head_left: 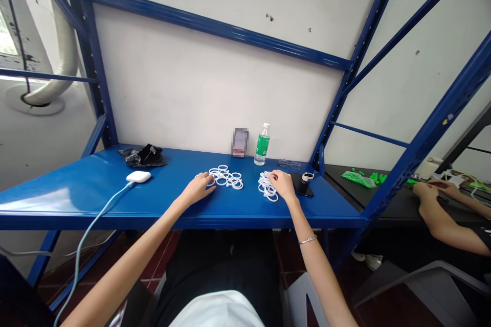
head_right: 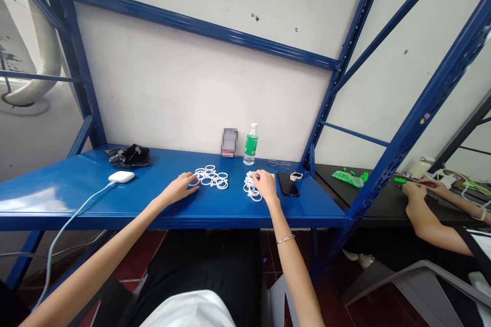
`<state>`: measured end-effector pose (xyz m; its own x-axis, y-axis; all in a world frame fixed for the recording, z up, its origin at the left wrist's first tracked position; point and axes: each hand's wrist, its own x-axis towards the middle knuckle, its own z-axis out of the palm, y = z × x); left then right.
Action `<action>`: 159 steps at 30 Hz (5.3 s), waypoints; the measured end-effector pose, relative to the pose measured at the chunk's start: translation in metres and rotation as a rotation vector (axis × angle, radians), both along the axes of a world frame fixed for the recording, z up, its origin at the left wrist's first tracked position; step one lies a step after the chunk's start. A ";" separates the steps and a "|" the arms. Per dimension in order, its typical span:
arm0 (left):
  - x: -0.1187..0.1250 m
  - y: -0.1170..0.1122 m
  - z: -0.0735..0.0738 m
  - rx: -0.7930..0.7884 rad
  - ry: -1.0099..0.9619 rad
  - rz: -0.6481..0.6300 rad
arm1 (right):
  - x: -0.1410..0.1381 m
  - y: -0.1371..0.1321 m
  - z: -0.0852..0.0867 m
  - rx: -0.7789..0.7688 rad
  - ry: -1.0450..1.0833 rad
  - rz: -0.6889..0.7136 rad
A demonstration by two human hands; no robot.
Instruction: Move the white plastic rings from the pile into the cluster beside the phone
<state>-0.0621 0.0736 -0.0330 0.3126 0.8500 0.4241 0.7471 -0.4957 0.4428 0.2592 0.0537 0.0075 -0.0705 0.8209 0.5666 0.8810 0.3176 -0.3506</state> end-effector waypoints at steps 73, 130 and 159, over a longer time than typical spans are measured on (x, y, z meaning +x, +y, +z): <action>0.012 -0.001 -0.007 0.033 0.265 0.043 | -0.002 -0.009 0.006 -0.267 -0.118 -0.106; 0.070 -0.045 0.007 -0.692 -0.981 -0.641 | -0.094 -0.033 -0.023 0.006 0.174 0.306; 0.075 -0.064 0.028 -0.522 -0.909 -0.710 | -0.105 -0.023 -0.038 -0.257 0.815 0.517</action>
